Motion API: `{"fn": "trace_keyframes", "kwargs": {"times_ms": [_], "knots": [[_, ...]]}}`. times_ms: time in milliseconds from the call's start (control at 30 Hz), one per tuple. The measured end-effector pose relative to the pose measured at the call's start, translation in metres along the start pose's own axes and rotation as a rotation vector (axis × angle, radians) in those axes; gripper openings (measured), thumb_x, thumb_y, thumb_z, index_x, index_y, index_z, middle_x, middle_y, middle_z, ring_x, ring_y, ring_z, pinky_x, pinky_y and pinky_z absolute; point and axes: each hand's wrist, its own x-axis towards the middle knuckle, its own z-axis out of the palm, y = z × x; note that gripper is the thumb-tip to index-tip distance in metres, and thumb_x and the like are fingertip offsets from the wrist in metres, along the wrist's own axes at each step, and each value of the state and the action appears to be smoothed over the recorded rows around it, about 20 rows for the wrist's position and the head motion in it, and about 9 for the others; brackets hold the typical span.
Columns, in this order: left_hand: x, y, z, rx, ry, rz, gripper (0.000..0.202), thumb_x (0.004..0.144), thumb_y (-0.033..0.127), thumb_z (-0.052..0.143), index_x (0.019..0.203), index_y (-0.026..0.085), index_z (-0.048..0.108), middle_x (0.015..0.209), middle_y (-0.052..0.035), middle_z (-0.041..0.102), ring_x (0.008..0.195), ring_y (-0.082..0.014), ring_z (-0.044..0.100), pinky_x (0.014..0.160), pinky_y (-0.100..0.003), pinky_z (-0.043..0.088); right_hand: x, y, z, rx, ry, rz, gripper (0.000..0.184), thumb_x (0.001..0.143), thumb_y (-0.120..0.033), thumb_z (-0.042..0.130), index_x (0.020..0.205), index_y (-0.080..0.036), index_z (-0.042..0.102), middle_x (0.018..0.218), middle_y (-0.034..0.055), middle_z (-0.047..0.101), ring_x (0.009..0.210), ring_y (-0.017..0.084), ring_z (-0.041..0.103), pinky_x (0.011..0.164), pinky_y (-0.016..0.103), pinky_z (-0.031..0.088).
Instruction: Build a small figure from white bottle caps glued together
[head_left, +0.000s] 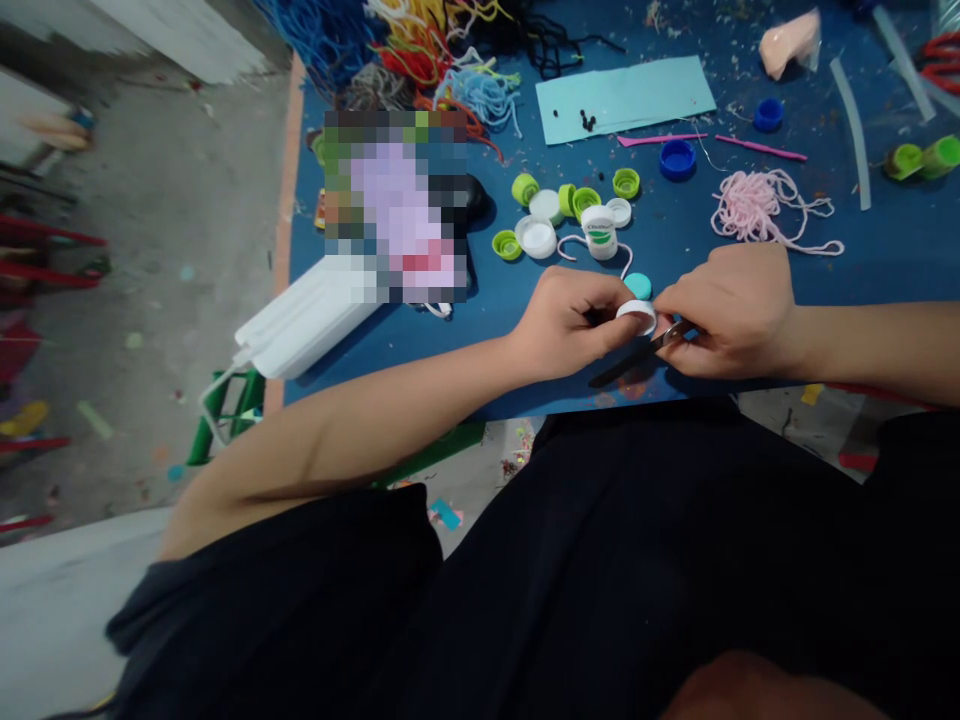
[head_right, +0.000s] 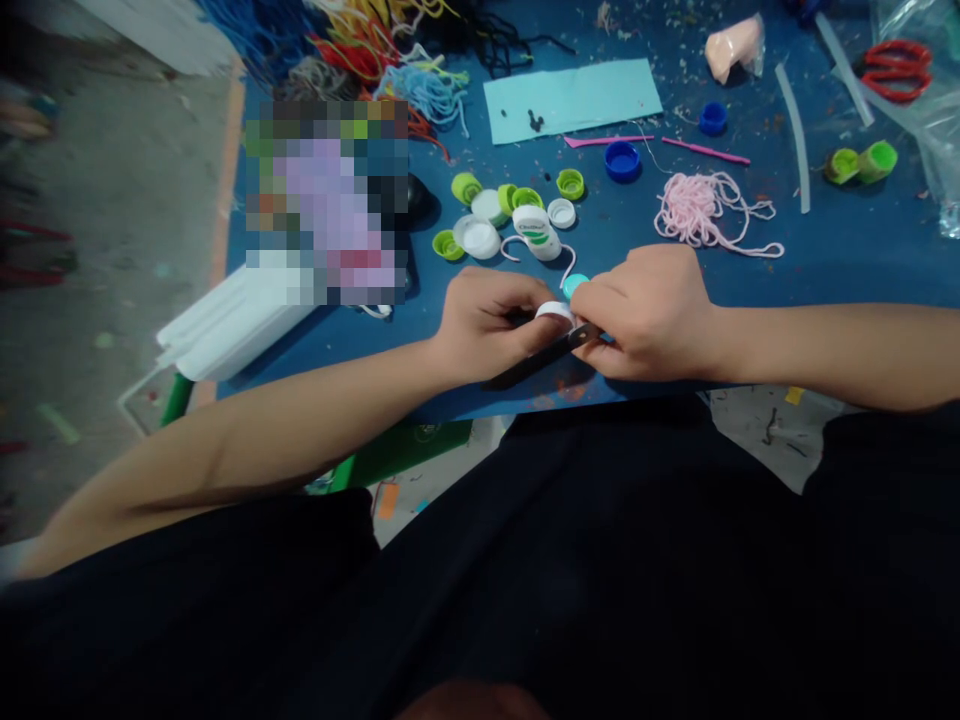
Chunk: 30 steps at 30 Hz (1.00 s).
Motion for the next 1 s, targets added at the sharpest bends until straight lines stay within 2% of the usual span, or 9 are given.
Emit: {"fn": "trace_keyframes", "kwargs": {"times_ms": [133, 267, 333, 433, 567, 767, 933, 1000], "knots": [[0.0, 0.005, -0.002, -0.059, -0.068, -0.09, 0.029, 0.102, 0.028, 0.077, 0.075, 0.019, 0.07, 0.053, 0.0062, 0.061, 0.047, -0.0052, 0.051, 0.049, -0.018, 0.035, 0.0, -0.002, -0.001, -0.058, 0.103, -0.077, 0.019, 0.099, -0.028, 0.061, 0.083, -0.023, 0.068, 0.068, 0.0005, 0.061, 0.065, 0.017, 0.045, 0.071, 0.037, 0.026], [-0.001, 0.006, 0.0, -0.092, -0.067, -0.096, 0.028, 0.103, 0.027, 0.077, 0.077, 0.019, 0.07, 0.053, 0.0068, 0.061, 0.045, -0.0053, 0.052, 0.049, -0.018, 0.036, 0.003, -0.002, -0.002, -0.015, 0.229, -0.11, 0.012, 0.093, -0.025, 0.066, 0.081, -0.024, 0.066, 0.066, -0.0021, 0.059, 0.062, 0.016, 0.042, 0.068, 0.036, 0.026], [-0.002, 0.004, 0.001, -0.054, -0.029, -0.073, 0.028, 0.104, 0.029, 0.077, 0.078, 0.02, 0.072, 0.055, 0.0056, 0.063, 0.047, -0.0059, 0.052, 0.049, -0.019, 0.036, 0.003, 0.0, -0.001, 0.01, 0.19, -0.104, 0.011, 0.095, -0.027, 0.064, 0.087, -0.023, 0.07, 0.068, -0.0017, 0.063, 0.063, 0.016, 0.045, 0.068, 0.036, 0.028], [-0.003, 0.003, 0.002, 0.021, 0.037, -0.035, 0.028, 0.103, 0.033, 0.077, 0.077, 0.02, 0.075, 0.059, 0.0036, 0.067, 0.049, -0.0063, 0.052, 0.05, -0.02, 0.036, 0.001, 0.002, 0.002, 0.014, 0.07, -0.051, 0.019, 0.102, -0.034, 0.058, 0.098, -0.023, 0.074, 0.069, 0.0001, 0.065, 0.064, 0.017, 0.051, 0.069, 0.035, 0.029], [-0.003, 0.002, 0.002, 0.041, 0.051, -0.094, 0.031, 0.103, 0.034, 0.077, 0.075, 0.02, 0.075, 0.055, 0.0051, 0.062, 0.048, -0.0062, 0.049, 0.049, -0.02, 0.034, 0.0, 0.001, 0.005, 0.035, 0.005, 0.023, 0.024, 0.106, -0.035, 0.055, 0.105, -0.023, 0.076, 0.072, 0.0018, 0.067, 0.067, 0.018, 0.056, 0.07, 0.036, 0.032], [-0.001, 0.003, -0.001, -0.04, -0.047, -0.154, 0.032, 0.104, 0.031, 0.075, 0.075, 0.019, 0.069, 0.053, 0.0068, 0.058, 0.045, -0.0052, 0.049, 0.048, -0.019, 0.033, 0.0, 0.001, 0.009, 0.025, -0.014, 0.034, 0.025, 0.105, -0.035, 0.055, 0.095, -0.022, 0.074, 0.075, 0.0026, 0.072, 0.066, 0.017, 0.053, 0.069, 0.036, 0.028], [0.001, 0.008, -0.002, -0.216, -0.208, -0.243, 0.036, 0.106, 0.029, 0.075, 0.073, 0.019, 0.064, 0.052, 0.0067, 0.06, 0.04, -0.005, 0.055, 0.045, -0.017, 0.038, -0.002, -0.001, 0.007, 0.042, -0.047, 0.001, 0.021, 0.098, -0.033, 0.06, 0.081, -0.023, 0.067, 0.066, 0.0007, 0.061, 0.065, 0.017, 0.049, 0.071, 0.035, 0.028], [0.003, 0.01, -0.002, -0.291, -0.257, -0.303, 0.036, 0.105, 0.033, 0.078, 0.074, 0.019, 0.066, 0.054, 0.006, 0.063, 0.04, -0.0055, 0.058, 0.044, -0.016, 0.04, -0.001, -0.002, 0.004, 0.013, 0.018, -0.059, 0.018, 0.094, -0.03, 0.061, 0.077, -0.023, 0.063, 0.063, -0.0004, 0.056, 0.062, 0.016, 0.045, 0.07, 0.035, 0.027]]}}
